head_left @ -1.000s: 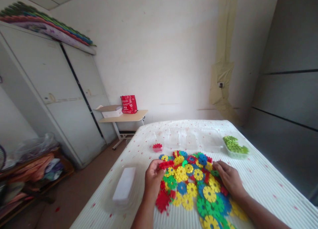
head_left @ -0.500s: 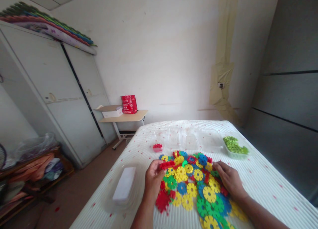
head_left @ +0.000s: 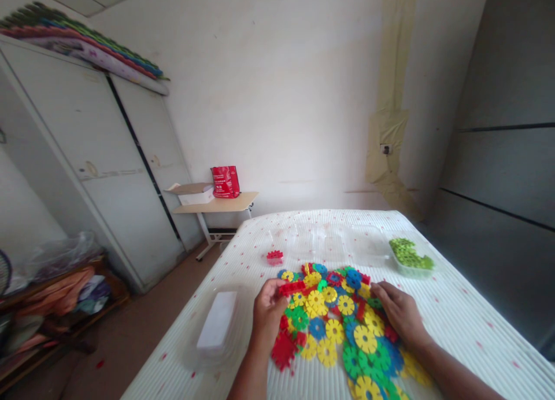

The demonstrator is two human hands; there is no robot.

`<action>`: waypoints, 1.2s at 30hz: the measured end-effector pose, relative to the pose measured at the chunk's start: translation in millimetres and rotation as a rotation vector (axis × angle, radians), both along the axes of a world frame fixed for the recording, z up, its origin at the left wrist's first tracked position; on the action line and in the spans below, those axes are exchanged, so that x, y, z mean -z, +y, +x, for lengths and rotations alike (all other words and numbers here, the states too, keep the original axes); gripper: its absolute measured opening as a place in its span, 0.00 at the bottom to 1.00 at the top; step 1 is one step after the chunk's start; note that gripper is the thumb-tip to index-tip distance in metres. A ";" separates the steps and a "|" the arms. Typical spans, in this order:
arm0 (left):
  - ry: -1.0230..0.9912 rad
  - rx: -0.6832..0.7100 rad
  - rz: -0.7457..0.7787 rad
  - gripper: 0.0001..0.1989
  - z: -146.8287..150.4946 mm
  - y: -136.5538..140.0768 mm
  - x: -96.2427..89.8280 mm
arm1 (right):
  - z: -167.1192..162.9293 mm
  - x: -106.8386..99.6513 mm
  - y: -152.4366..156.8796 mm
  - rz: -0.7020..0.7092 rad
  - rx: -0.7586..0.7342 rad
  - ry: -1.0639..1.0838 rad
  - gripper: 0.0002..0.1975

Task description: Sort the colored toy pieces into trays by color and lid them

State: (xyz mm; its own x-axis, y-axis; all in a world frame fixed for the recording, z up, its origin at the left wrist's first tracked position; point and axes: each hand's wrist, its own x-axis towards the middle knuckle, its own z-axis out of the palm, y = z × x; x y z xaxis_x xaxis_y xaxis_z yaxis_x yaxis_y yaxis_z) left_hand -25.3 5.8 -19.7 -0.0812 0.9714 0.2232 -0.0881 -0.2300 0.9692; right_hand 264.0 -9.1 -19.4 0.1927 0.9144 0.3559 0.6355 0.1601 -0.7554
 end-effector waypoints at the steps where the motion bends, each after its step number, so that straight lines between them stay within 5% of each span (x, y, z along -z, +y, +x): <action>1: -0.003 0.001 0.001 0.12 0.2 0.0 0.3 | 0.1 0.4 0.3 -0.001 -0.001 0.001 0.22; 6: -0.010 -0.061 0.001 0.13 0.2 1.5 -0.2 | 0.6 0.8 0.0 -0.002 -0.004 0.011 0.22; 12: 0.102 -0.498 0.081 0.13 -18.8 23.7 -18.6 | -0.7 -0.8 -0.9 0.008 -0.004 0.010 0.22; 16: 0.369 -0.619 0.105 0.10 -32.1 56.8 -41.3 | -1.3 -1.6 -1.4 0.001 -0.007 -0.004 0.22; 21: 0.707 -0.626 -0.065 0.06 -32.5 103.4 -62.4 | -1.6 0.4 -0.7 0.001 -0.003 -0.002 0.22; 28: 0.829 -0.566 -0.144 0.07 -25.2 145.1 -65.2 | -0.8 3.1 0.3 -0.021 -0.004 0.009 0.23; 36: 0.859 -0.458 -0.161 0.14 -20.0 160.1 -55.9 | -0.9 3.4 0.4 -0.004 0.000 0.033 0.23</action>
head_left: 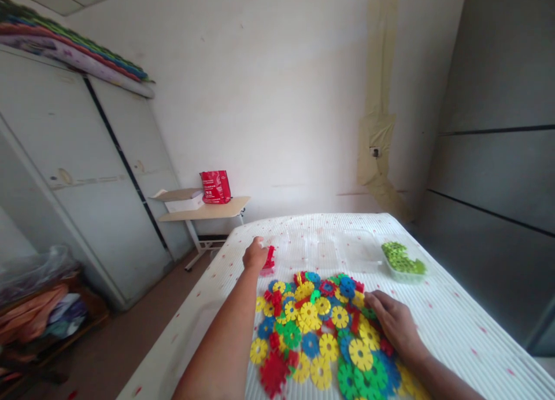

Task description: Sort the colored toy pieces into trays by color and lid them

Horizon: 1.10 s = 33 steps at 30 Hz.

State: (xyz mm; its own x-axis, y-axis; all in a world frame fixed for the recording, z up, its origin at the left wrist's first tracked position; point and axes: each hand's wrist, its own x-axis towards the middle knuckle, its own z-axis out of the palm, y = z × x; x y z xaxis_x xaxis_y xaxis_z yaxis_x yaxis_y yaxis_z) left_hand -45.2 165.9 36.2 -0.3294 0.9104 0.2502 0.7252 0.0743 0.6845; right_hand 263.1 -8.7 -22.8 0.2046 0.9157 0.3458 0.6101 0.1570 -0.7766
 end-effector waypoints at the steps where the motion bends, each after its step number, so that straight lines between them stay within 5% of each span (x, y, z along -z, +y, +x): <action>1: 0.003 0.006 0.004 0.14 0.5 -1.6 0.4 | 0.0 0.0 0.0 0.004 0.004 0.002 0.23; 10: 0.043 0.121 0.130 0.11 13.6 -69.4 4.2 | 2.7 -4.9 0.3 0.016 -0.005 0.015 0.22; 19: 0.105 0.290 0.158 0.12 13.2 -156.0 51.4 | 37.2 -23.4 6.0 -0.110 -0.110 0.091 0.19; 25: 0.184 0.266 0.179 0.13 3.1 -159.2 72.3 | 44.7 -21.4 6.4 -0.118 -0.273 0.026 0.09; 33: 0.237 0.277 0.225 0.15 6.2 -154.1 82.5 | 49.4 -11.5 6.2 -0.090 -0.443 -0.096 0.24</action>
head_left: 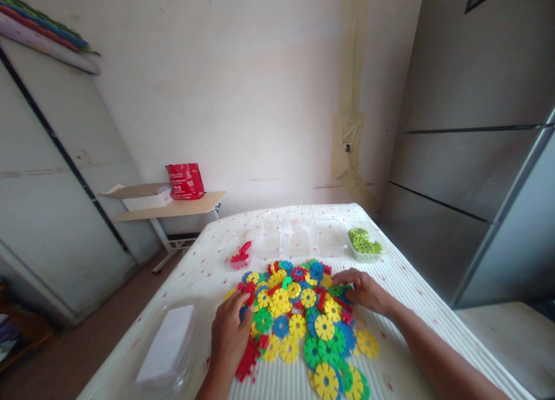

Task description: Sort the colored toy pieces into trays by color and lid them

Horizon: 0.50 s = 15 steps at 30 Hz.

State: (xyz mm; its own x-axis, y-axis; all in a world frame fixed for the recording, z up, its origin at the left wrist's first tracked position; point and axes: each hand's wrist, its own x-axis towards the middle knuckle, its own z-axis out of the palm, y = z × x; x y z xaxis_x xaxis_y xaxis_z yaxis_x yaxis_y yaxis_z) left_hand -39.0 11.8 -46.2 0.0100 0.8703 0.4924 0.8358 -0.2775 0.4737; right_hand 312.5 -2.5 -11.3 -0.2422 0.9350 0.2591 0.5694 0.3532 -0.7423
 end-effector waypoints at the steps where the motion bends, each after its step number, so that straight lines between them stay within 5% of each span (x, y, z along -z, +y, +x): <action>1: 0.001 0.000 0.002 0.15 0.1 0.1 0.8 | -0.8 0.8 -0.3 0.004 -0.011 -0.018 0.24; 15: -0.004 0.006 -0.056 0.17 -1.1 1.1 2.5 | -9.4 -2.1 -0.9 0.049 -0.072 -0.145 0.14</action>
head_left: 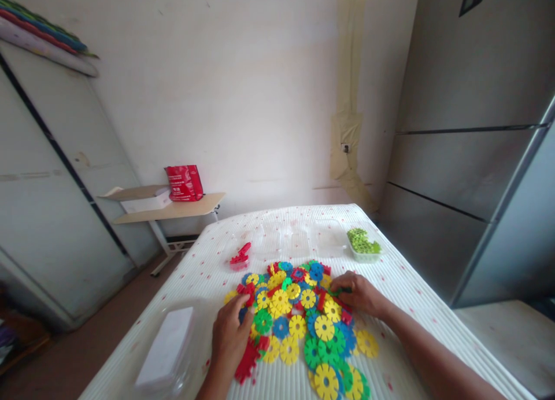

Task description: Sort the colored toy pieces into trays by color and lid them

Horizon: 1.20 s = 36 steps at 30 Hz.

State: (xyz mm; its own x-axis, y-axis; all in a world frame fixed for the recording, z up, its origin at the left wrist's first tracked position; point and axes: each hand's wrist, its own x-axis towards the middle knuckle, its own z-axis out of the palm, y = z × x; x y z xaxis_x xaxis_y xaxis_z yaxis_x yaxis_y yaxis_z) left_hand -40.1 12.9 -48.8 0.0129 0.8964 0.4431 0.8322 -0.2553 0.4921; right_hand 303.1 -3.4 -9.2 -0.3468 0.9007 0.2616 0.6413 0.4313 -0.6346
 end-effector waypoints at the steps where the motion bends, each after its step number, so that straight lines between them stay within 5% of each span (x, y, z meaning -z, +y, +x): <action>1: -0.002 0.005 -0.002 0.17 -0.1 0.3 0.3 | 0.3 0.5 0.4 -0.002 0.002 -0.002 0.13; 10: -0.013 0.005 -0.029 0.18 -1.2 0.7 2.5 | 0.0 2.6 1.0 -0.018 0.062 -0.015 0.12; 20: -0.044 0.023 -0.052 0.18 -3.0 2.2 3.6 | 18.9 0.8 8.3 -0.085 0.292 0.265 0.14; 28: -0.059 0.031 -0.058 0.17 -3.1 2.5 3.6 | 25.2 -1.4 5.6 -0.232 0.181 0.273 0.13; 36: -0.069 0.040 -0.058 0.17 -3.3 2.9 3.2 | 30.0 -7.5 3.2 -0.237 0.168 0.268 0.12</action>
State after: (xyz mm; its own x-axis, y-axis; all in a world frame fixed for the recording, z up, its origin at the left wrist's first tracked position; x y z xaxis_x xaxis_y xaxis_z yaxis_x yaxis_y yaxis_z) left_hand -43.4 15.8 -52.0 0.0204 0.9201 0.3911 0.7859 -0.2565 0.5626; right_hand 333.1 -0.2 -1.7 -0.1373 0.9854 0.1006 0.4887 0.1558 -0.8584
